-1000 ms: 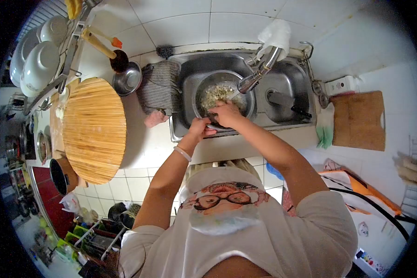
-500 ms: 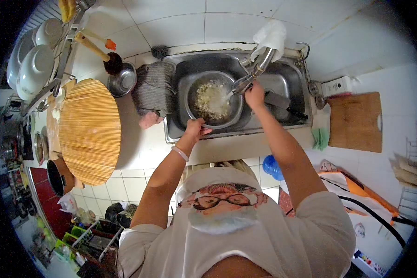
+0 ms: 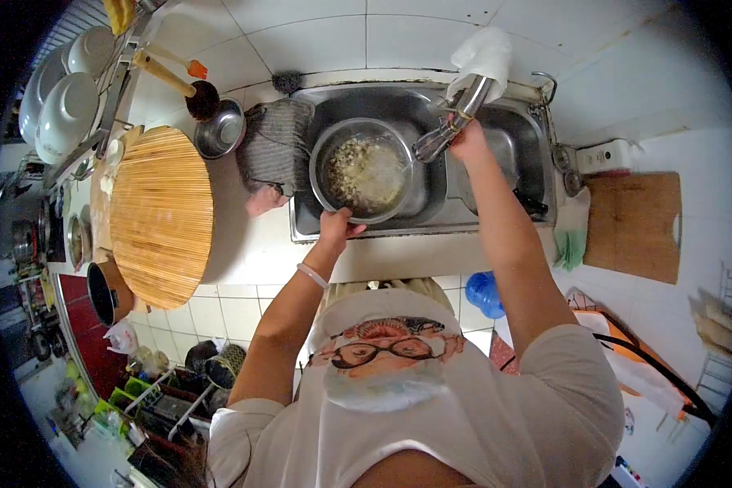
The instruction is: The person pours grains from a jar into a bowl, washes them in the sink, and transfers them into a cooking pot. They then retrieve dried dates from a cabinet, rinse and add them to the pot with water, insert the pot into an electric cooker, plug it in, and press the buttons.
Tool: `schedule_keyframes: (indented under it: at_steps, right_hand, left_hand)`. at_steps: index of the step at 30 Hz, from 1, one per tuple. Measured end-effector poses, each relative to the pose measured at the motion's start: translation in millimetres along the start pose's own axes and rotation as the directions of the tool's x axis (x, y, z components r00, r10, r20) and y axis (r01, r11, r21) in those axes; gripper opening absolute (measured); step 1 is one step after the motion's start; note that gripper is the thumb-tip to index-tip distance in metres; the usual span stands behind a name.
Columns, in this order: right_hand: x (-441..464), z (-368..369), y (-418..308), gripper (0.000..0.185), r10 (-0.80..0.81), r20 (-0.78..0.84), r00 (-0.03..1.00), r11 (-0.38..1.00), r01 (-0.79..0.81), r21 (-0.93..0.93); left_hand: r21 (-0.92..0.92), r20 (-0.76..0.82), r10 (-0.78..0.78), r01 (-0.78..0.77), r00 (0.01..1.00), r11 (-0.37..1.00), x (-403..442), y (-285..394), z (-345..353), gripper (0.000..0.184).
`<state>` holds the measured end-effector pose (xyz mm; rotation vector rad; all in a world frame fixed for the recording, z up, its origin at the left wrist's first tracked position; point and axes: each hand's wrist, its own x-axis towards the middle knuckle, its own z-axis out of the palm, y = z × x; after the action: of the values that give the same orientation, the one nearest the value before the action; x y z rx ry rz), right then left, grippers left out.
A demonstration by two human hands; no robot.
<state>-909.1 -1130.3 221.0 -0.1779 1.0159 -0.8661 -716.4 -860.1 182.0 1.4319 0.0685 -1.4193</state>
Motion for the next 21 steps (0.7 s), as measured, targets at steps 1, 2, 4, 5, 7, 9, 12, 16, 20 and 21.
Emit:
schedule_keyframes:
  at_steps: [1, 2, 4, 5, 7, 9, 12, 16, 20, 21]
  right_hand:
    - [-6, 3, -4, 0.031, -0.005, -0.018, 1.000, 1.000, 0.004, -0.022]
    - [-4, -1, -6, 0.031, -0.007, -0.019, 1.000, 1.000, 0.007, -0.021]
    - [11, -22, -5, 0.032, 0.031, -0.045, 0.998, 0.998, -0.034, -0.049]
    - [12, -34, -2, 0.032, 0.033, -0.044, 0.998, 0.998, -0.036, -0.049]
    - [10, -55, 1, 0.031, 0.128, 0.006, 0.992, 0.977, -0.125, -0.170]
    - [5, -61, -2, 0.030, 0.148, -0.006, 0.989, 0.971, -0.146, -0.191]
    - [-2, -72, 2, 0.028, 0.150, -0.012, 0.989, 0.965, -0.149, -0.214]
    - [-5, -78, 8, 0.025, 0.120, -0.022, 0.992, 0.962, -0.122, -0.245]
    - [-9, -78, 13, 0.022, 0.125, 0.012, 0.992, 0.951, -0.116, -0.288]
    - [-11, -77, 14, 0.021, 0.118, 0.000, 0.993, 0.950, -0.113, -0.290]
  left_hand:
    - [0.002, 0.001, 0.001, -0.001, 1.000, 1.000, -2, 1, -1, 0.022]
    - [0.028, -0.004, 0.035, -0.035, 0.999, 0.999, -3, 2, -3, 0.026]
    - [0.064, 0.008, 0.107, -0.108, 0.994, 0.992, -11, 9, -2, 0.033]
    - [0.064, 0.005, 0.107, -0.108, 0.994, 0.992, -10, 8, -6, 0.033]
    - [0.066, -0.063, 0.210, -0.206, 0.976, 0.976, -2, 2, -12, 0.035]
    - [0.120, -0.036, 0.158, -0.152, 0.987, 0.981, 4, 4, -19, 0.040]
    - [0.075, -0.030, 0.213, -0.211, 0.977, 0.975, 12, -1, -29, 0.043]
    - [0.093, -0.068, 0.246, -0.240, 0.967, 0.966, 11, -4, -32, 0.043]
    - [0.089, -0.083, 0.270, -0.263, 0.959, 0.961, -2, 3, -26, 0.044]
    - [0.088, -0.075, 0.273, -0.266, 0.959, 0.960, -1, 4, -28, 0.045]
